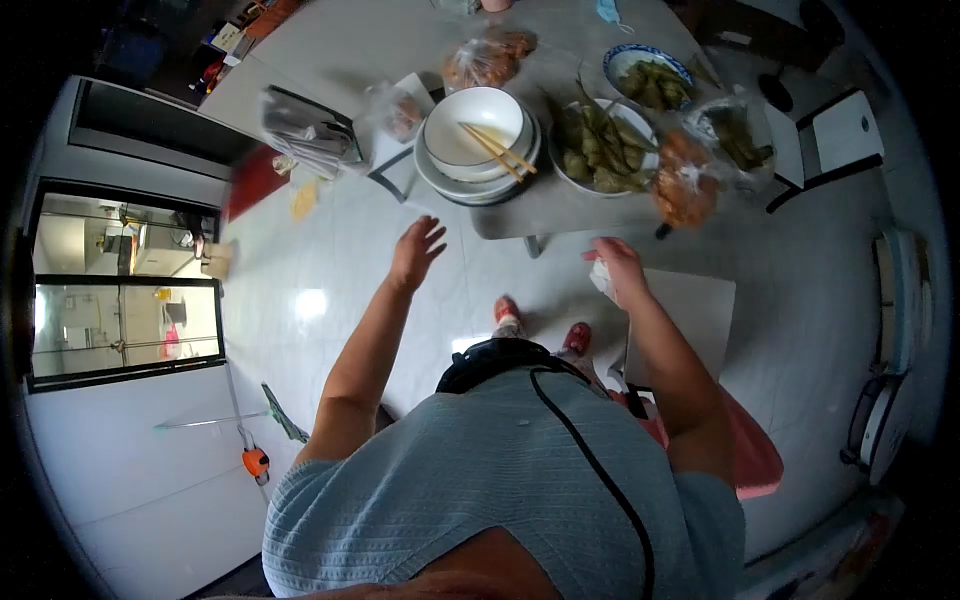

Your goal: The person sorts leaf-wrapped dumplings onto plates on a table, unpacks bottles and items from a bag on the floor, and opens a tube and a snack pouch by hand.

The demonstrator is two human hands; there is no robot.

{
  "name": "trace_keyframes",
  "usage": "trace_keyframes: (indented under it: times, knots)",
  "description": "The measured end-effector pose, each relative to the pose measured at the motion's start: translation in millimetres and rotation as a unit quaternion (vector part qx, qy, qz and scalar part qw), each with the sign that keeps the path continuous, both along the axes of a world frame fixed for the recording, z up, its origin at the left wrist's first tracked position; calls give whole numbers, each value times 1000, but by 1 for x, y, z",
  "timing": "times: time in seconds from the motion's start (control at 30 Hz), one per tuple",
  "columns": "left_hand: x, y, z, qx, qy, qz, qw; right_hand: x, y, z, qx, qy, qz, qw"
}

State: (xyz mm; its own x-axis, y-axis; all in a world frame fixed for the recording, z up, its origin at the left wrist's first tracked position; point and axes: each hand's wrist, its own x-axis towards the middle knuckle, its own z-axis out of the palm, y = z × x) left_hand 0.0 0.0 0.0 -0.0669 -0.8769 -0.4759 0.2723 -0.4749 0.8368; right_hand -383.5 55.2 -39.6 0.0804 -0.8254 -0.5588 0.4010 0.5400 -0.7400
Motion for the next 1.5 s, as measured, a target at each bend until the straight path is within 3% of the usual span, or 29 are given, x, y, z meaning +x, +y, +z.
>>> trace_keyframes:
  times: [0.07, 0.1, 0.23, 0.3, 0.37, 0.53, 0.67, 0.8, 0.9, 0.97, 1.0, 1.07, 1.17, 1.37, 1.43, 1.5]
  knots:
    - [15, -7, 10, -31, -48, 33, 998, 27, -4, 1, -32, 33, -19, 999]
    - [-9, -52, -17, -33, -2, 37, 999, 3, -46, 5, -37, 79, -14, 996]
    - [14, -103, -10, -36, -50, 58, 996, 42, -87, -3, -24, 57, 5, 998]
    - [26, -134, -5, -37, -106, 34, 993, 66, -116, 4, -27, 49, 9, 998]
    - [29, -159, -17, -33, -86, 5, 996, 87, -134, 18, 30, 87, -13, 996]
    - [32, -201, 3, -15, -75, -61, 995, 113, -162, 1, -4, 65, 12, 998]
    - [40, -244, -50, -52, -65, -117, 990, 100, -170, -41, -12, 45, -2, 999]
    - [28, -271, -31, -67, -97, -119, 986, 95, -176, -59, 32, 51, 0, 998]
    - [16, -283, -17, -25, -100, -121, 987, 98, -172, -51, 49, 136, -1, 990]
    - [13, -289, -8, 27, -170, -145, 974, 109, -169, -18, -5, 212, 28, 977]
    - [15, -292, -10, 24, -170, -148, 974, 114, -170, -15, -4, 205, 15, 979]
    - [17, -295, -17, -28, -275, -158, 948, 115, -170, -24, -3, 168, -4, 986]
    - [21, -294, -33, -25, -287, -163, 944, 126, -161, -2, -23, 178, -4, 984]
    - [33, -278, -44, 0, -306, -154, 940, 133, -152, -19, 3, 249, 4, 968]
    - [34, -269, -41, 3, -316, -145, 938, 122, -148, -46, -133, 242, -4, 961]
    - [34, -261, -33, 4, -325, -137, 936, 120, -146, -50, -170, 295, 4, 940]
